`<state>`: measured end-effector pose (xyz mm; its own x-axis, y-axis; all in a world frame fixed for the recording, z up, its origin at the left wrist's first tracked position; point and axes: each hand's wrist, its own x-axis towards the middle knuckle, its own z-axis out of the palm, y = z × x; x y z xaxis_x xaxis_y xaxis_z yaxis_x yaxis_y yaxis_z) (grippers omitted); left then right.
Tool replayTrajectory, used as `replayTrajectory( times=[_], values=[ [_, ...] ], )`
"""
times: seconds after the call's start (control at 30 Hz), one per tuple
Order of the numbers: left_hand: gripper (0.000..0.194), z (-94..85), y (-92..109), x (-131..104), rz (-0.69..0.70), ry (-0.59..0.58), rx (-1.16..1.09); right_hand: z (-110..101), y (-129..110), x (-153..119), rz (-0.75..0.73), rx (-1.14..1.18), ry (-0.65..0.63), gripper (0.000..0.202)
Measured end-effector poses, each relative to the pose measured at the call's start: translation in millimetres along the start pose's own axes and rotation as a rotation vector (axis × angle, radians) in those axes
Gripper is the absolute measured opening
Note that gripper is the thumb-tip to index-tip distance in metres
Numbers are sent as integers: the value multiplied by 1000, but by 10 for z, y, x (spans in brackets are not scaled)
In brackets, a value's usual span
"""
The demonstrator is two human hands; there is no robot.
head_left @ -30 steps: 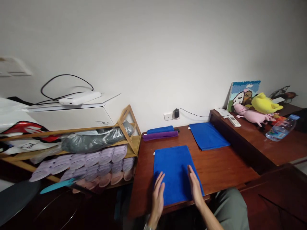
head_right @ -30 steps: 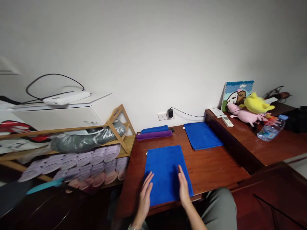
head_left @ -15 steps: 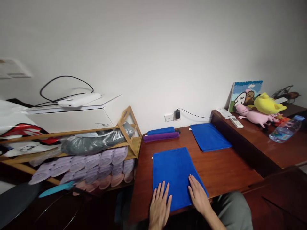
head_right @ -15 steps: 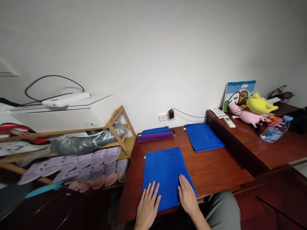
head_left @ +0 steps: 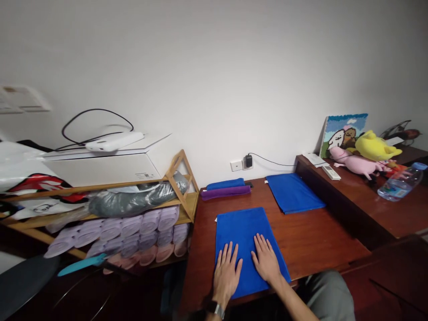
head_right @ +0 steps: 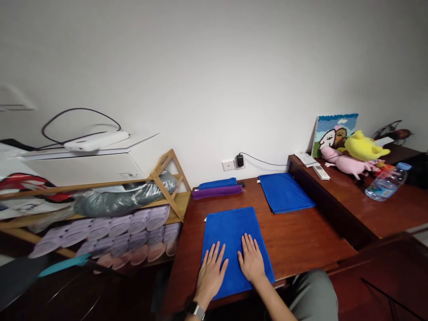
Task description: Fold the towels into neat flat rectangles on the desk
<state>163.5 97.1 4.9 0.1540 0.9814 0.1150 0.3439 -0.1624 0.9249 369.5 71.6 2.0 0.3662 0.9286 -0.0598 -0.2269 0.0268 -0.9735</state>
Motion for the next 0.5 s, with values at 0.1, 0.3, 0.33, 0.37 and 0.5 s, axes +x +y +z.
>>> replayTrajectory(
  times=[0.1,0.3,0.33,0.37,0.5],
  values=[
    [51,-15,-201,-37,-17,-3,12,-126,102,-8,16,57,84,52],
    [45,6,-170,461,-52,112,-129,-7,30,462,-24,6,63,57],
    [44,62,-99,654,-81,123,-205,113,1,614,-1,48,45,60],
    [44,134,-27,860,-115,129,-285,253,-17,772,30,116,30,62],
    [47,457,149,1570,-211,146,-457,782,90,1296,143,428,23,55]
  ],
)
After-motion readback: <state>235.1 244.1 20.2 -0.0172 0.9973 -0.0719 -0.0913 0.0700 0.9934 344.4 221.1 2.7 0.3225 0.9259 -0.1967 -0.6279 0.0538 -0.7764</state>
